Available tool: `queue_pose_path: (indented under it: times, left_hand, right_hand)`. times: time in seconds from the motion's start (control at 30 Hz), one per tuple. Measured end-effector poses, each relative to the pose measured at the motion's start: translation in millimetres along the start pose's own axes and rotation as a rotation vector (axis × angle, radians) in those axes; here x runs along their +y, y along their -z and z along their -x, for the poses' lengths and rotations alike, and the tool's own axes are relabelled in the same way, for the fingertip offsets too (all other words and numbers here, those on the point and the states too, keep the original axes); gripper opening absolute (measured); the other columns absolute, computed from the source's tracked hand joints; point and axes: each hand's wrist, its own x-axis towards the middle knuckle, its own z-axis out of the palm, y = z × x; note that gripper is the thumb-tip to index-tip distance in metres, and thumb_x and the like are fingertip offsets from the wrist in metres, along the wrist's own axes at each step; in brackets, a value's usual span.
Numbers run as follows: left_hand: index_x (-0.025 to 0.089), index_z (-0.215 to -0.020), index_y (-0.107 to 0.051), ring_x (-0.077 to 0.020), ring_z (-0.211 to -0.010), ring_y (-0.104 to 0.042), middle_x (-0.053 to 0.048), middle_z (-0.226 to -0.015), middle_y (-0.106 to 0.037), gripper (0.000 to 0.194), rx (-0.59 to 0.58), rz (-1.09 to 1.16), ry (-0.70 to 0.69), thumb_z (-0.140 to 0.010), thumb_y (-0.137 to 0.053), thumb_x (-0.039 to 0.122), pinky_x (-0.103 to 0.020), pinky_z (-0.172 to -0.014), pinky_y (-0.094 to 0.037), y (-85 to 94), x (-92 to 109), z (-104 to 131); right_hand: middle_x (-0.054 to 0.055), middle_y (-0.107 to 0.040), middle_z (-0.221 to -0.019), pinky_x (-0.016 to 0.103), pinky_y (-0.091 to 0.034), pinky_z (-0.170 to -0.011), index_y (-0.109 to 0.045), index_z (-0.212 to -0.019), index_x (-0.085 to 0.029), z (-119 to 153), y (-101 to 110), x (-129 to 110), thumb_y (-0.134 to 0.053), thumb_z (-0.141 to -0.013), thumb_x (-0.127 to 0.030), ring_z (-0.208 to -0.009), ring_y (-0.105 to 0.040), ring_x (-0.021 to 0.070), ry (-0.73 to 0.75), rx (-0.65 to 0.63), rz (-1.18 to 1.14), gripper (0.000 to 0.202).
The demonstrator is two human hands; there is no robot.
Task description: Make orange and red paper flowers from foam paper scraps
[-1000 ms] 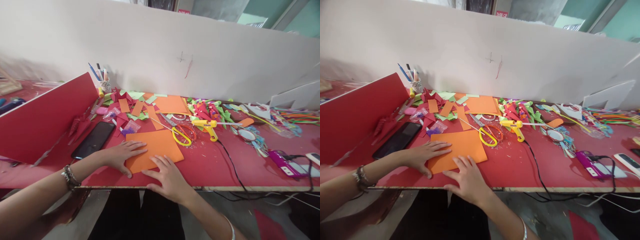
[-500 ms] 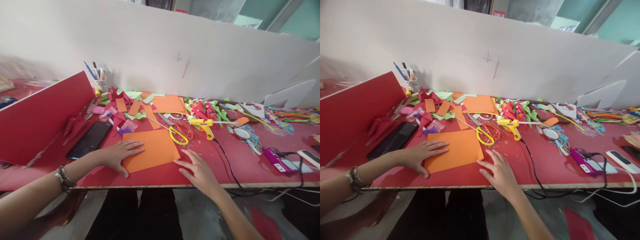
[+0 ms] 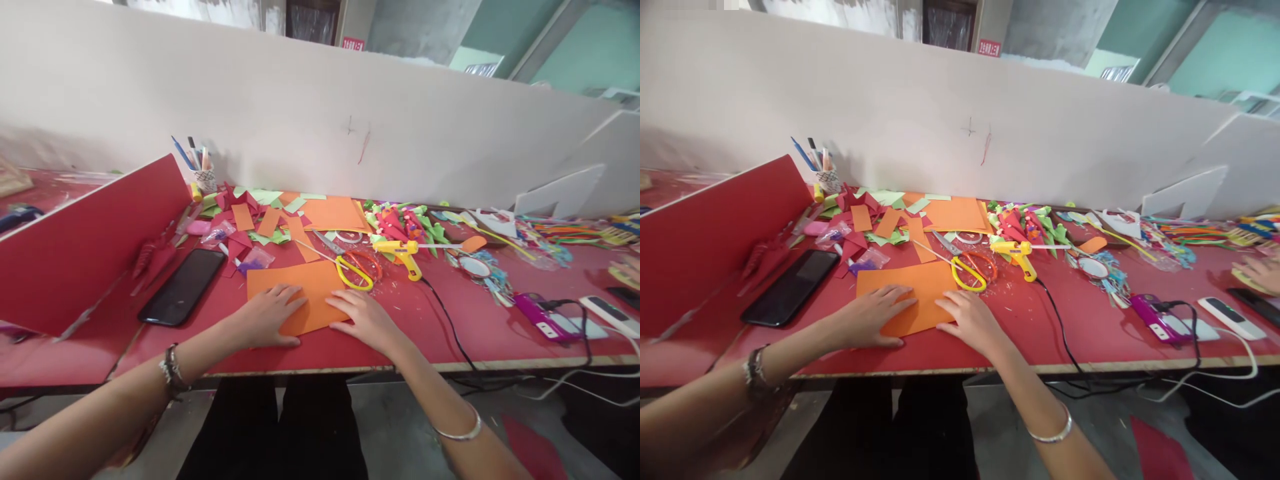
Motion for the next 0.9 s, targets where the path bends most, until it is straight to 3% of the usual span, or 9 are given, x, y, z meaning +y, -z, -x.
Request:
queue_pose_path:
  times: [0.1, 0.17, 0.3, 0.4, 0.6, 0.73, 0.9]
  left_hand:
    - [0.018, -0.119, -0.042, -0.0314, -0.103, -0.048, -0.015, -0.120, -0.047, 0.062, 0.066, -0.066, -0.015, -0.068, -0.057, 0.049, -0.041, -0.080, -0.041, 2.7, 8, -3]
    - [0.017, -0.113, -0.046, -0.0266, -0.089, -0.055, -0.012, -0.104, -0.057, 0.050, 0.109, -0.117, -0.045, -0.071, -0.057, 0.041, -0.037, -0.073, -0.043, 8.1, 13, -5]
    - [0.016, -0.087, -0.054, -0.0167, -0.059, -0.056, -0.002, -0.066, -0.059, 0.010, 0.277, -0.279, -0.081, -0.079, -0.046, 0.017, -0.028, -0.057, -0.039, 23.9, 28, -10]
    - [0.016, -0.068, -0.050, -0.0136, -0.050, -0.050, 0.000, -0.056, -0.054, 0.018, 0.470, -0.426, -0.123, -0.082, -0.040, 0.012, -0.027, -0.052, -0.033, 38.7, 35, -15]
    - [0.017, -0.061, -0.045, -0.0098, -0.044, -0.042, 0.004, -0.049, -0.049, 0.024, 0.762, -0.596, -0.210, -0.084, -0.039, 0.019, -0.027, -0.049, -0.028, 65.9, 26, -15]
    - [0.018, -0.060, -0.046, -0.0086, -0.044, -0.042, 0.005, -0.046, -0.047, 0.024, 0.814, -0.649, -0.224, -0.083, -0.040, 0.018, -0.026, -0.048, -0.028, 75.6, 12, -7]
    - [0.018, -0.063, -0.050, -0.0086, -0.044, -0.039, 0.005, -0.047, -0.048, 0.023, 0.763, -0.675, -0.214, -0.084, -0.041, 0.022, -0.025, -0.048, -0.027, 81.6, -18, 16]
  right_hand:
    - [0.008, -0.062, -0.099, 0.039, -0.034, -0.094, -0.058, -0.099, -0.016, -2, -2, 1, -0.043, -0.085, -0.022, -0.091, -0.055, 0.0177, 0.202, 0.050, 0.141, 0.022]
    - [0.006, -0.063, -0.087, 0.039, -0.031, -0.096, -0.059, -0.092, -0.015, -4, -1, -1, -0.036, -0.086, -0.012, -0.082, -0.056, 0.0148, 0.280, 0.092, 0.200, 0.024]
    - [0.002, -0.059, -0.066, 0.034, -0.035, -0.089, -0.059, -0.081, -0.015, -15, 10, -11, -0.036, -0.087, -0.013, -0.067, -0.052, 0.0130, 0.221, 0.242, 0.172, 0.025]
    - [0.002, -0.058, -0.063, 0.030, -0.038, -0.079, -0.057, -0.076, -0.016, -29, 25, -19, -0.036, -0.088, -0.019, -0.063, -0.050, 0.0127, 0.138, 0.348, 0.033, 0.025]
    - [0.001, -0.061, -0.071, 0.028, -0.035, -0.074, -0.055, -0.081, -0.017, -44, 53, -27, -0.037, -0.089, -0.022, -0.064, -0.050, 0.0114, 0.124, 0.398, -0.200, 0.020]
    - [0.000, -0.061, -0.071, 0.028, -0.034, -0.075, -0.054, -0.078, -0.018, -44, 66, -22, -0.039, -0.088, -0.022, -0.064, -0.049, 0.0108, 0.126, 0.414, -0.217, 0.019]
    - [-0.002, -0.060, -0.068, 0.028, -0.035, -0.074, -0.053, -0.074, -0.019, -35, 80, -8, -0.041, -0.087, -0.021, -0.063, -0.048, 0.0109, 0.116, 0.441, -0.170, 0.018]
